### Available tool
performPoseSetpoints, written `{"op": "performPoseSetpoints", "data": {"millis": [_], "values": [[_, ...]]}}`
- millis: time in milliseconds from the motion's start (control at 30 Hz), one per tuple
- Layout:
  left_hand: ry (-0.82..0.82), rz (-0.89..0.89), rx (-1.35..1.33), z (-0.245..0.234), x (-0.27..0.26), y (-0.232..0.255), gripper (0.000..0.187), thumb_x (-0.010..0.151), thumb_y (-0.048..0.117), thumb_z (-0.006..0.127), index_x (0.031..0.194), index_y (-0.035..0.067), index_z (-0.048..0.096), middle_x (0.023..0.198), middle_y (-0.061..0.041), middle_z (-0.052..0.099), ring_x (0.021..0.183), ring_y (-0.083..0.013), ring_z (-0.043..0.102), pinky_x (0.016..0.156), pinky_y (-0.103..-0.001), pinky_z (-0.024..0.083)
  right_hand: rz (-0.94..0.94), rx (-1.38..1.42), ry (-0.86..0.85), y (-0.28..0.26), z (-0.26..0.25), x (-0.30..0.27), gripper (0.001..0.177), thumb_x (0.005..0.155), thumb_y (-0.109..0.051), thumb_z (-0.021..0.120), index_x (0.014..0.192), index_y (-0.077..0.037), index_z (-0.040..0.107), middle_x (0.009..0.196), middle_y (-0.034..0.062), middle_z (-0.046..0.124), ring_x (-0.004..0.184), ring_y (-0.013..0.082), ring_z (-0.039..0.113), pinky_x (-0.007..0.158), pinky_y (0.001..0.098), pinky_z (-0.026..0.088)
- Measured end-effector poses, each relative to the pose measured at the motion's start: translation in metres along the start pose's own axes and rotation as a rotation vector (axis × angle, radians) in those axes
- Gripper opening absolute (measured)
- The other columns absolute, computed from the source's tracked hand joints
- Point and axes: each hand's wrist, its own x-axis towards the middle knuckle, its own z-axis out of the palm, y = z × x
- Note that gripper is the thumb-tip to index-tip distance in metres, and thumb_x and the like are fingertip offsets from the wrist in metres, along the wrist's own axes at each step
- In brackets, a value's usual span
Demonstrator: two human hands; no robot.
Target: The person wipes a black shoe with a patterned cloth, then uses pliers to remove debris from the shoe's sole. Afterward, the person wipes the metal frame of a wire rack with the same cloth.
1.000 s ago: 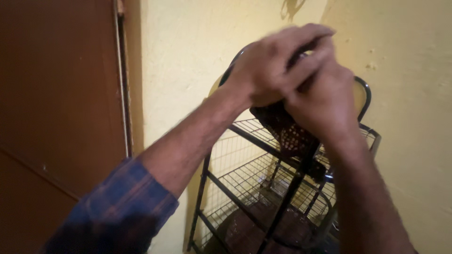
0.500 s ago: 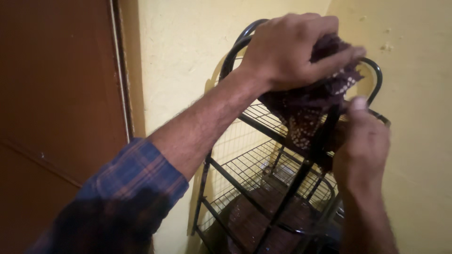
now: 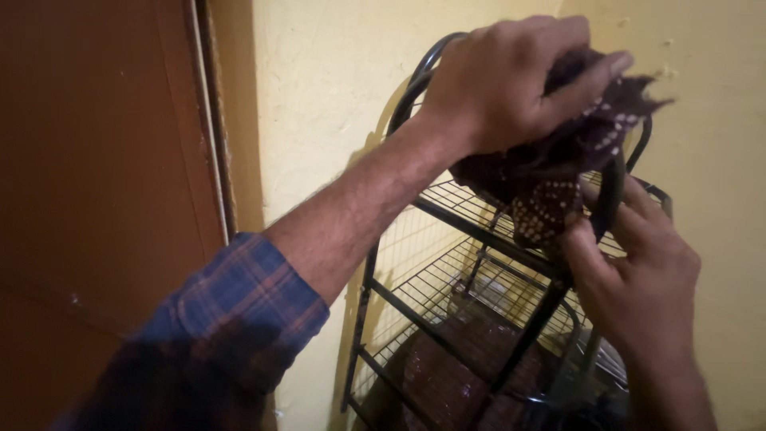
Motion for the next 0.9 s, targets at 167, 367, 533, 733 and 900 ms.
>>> {"op": "performPoseSetpoints", "data": {"millis": [167,367,533,733,900], "values": [[-0.054,-0.049,-0.023,0.008,-0.004,-0.018,0.053,0.105,0.061,0.044,0.085,0.018,0.068,0.063,0.004,0.064,0.044,-0.0023,0.057,0.039,-0.026,0.043,0.113,0.007,-0.026,-0.004,0.0,0.002,0.043,0.092,-0.016,0.064,0.134,-0.015,0.071,0.139,0.0123,0.068,0.104,0.0221,0.072,0.084,0.0345,0.06],[0.022,-0.201,-0.059,0.006,-0.03,-0.047,0.053,0.109,0.059,0.04,0.091,0.015,0.066,0.069,0.006,0.064,0.046,0.0008,0.058,0.039,-0.022,0.043,0.197,0.034,-0.003,-0.004,-0.002,-0.005,0.038,0.095,-0.017,0.062,0.132,-0.016,0.072,0.128,0.0117,0.072,0.098,0.0195,0.072,0.08,0.0329,0.06],[0.185,-0.272,-0.001,0.009,-0.06,-0.04,0.04,0.114,0.049,0.041,0.107,0.016,0.062,0.082,0.004,0.064,0.067,-0.0068,0.061,0.06,-0.029,0.054,0.165,0.021,0.021,0.004,0.002,-0.006,0.034,0.095,-0.014,0.064,0.128,-0.013,0.072,0.135,0.0134,0.069,0.099,0.0209,0.073,0.075,0.0325,0.061],[0.329,-0.329,0.089,0.006,-0.09,-0.017,0.033,0.116,0.04,0.042,0.129,0.012,0.052,0.107,-0.004,0.062,0.101,-0.0188,0.061,0.089,-0.038,0.057,0.149,0.024,0.028,0.007,0.002,-0.007,0.033,0.095,-0.013,0.065,0.127,-0.012,0.072,0.13,0.015,0.07,0.103,0.0234,0.072,0.082,0.0342,0.06],[0.385,-0.29,0.144,0.008,-0.095,-0.005,0.03,0.119,0.038,0.04,0.133,0.014,0.052,0.115,-0.005,0.063,0.106,-0.0189,0.061,0.096,-0.035,0.055,0.042,0.068,0.077,0.009,0.0,-0.012,0.027,0.096,-0.012,0.064,0.121,-0.006,0.073,0.117,0.0157,0.073,0.103,0.0229,0.072,0.088,0.0345,0.057]]}}
